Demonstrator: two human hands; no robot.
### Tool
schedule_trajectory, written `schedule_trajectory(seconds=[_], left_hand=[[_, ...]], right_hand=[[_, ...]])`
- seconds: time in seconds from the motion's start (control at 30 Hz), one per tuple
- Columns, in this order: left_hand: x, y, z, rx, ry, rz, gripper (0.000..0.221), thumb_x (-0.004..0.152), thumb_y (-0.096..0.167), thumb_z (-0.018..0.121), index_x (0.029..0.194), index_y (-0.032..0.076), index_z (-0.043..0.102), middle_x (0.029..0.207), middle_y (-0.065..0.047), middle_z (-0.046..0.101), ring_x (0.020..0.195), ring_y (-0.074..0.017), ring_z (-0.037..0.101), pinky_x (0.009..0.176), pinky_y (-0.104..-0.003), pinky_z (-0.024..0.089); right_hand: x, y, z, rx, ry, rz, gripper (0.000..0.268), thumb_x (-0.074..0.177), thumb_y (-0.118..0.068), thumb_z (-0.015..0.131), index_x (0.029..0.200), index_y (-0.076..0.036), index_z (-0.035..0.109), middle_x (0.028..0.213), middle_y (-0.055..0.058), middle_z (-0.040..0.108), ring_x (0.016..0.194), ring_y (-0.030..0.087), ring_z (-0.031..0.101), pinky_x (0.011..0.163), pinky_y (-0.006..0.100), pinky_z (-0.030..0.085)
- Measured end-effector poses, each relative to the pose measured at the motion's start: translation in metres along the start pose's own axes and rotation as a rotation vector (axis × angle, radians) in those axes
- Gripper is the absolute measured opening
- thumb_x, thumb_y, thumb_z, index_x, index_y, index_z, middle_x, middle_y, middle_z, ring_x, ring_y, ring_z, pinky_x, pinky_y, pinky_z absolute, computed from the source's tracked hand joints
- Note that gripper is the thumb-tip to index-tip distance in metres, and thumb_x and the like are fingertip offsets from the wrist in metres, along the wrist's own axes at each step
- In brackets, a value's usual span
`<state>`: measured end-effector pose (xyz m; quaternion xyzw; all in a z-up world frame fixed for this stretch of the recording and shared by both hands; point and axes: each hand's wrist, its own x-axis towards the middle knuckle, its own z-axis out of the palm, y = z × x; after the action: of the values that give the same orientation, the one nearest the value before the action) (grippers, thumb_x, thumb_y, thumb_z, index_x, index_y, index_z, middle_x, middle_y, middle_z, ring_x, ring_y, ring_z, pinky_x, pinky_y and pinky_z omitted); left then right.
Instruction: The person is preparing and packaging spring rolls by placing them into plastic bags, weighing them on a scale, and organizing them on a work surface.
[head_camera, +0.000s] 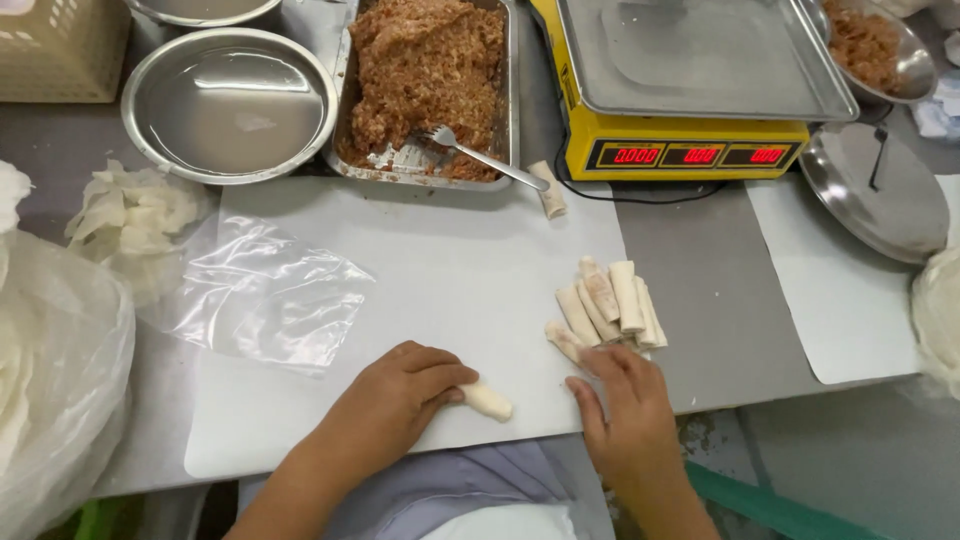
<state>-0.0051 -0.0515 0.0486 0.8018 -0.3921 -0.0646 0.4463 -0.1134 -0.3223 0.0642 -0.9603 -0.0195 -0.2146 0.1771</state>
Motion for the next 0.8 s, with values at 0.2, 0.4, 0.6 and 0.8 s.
schedule_trajectory(seconds=[0.2,0.4,0.6,0.8], left_hand=[[-0.003,0.002,-0.005,-0.007,-0.009,-0.030,0.027,0.101,0.011,0.054,0.123,0.014,0.068,0.110,-0.005,0.073,0.105,-0.0245,0.064,0.091,-0.037,0.054],[-0.011,0.012,0.007,0.003,0.192,-0.010,0.023,0.098,0.009,0.059,0.118,0.006,0.070,0.128,-0.012,0.066,0.113,-0.0279,0.068,0.102,-0.039,0.055],[-0.006,0.020,0.011,0.008,0.226,-0.051,0.019,0.098,0.012,0.059,0.113,0.007,0.068,0.116,-0.012,0.067,0.104,-0.0279,0.067,0.092,-0.038,0.057],[-0.009,0.019,0.021,0.104,0.247,-0.031,0.019,0.099,0.013,0.058,0.114,0.006,0.066,0.115,-0.011,0.065,0.100,-0.0292,0.064,0.091,-0.040,0.055]], right_hand=[[0.015,-0.029,0.004,0.282,-0.208,0.246,0.029,0.097,-0.025,0.061,0.119,-0.007,0.071,0.109,0.006,0.074,0.096,0.018,0.070,0.080,0.031,0.060],[0.013,-0.049,0.024,0.429,-0.202,0.055,0.017,0.094,-0.018,0.069,0.104,-0.006,0.073,0.109,0.010,0.073,0.098,0.021,0.072,0.084,0.032,0.062],[0.014,-0.065,0.014,0.400,-0.125,-0.091,0.018,0.097,-0.007,0.063,0.110,0.003,0.070,0.112,0.017,0.069,0.103,0.028,0.069,0.098,0.038,0.058],[0.009,-0.059,0.014,0.388,-0.176,-0.143,0.033,0.100,-0.005,0.058,0.132,0.000,0.063,0.129,0.024,0.061,0.115,0.034,0.067,0.104,0.041,0.056]])
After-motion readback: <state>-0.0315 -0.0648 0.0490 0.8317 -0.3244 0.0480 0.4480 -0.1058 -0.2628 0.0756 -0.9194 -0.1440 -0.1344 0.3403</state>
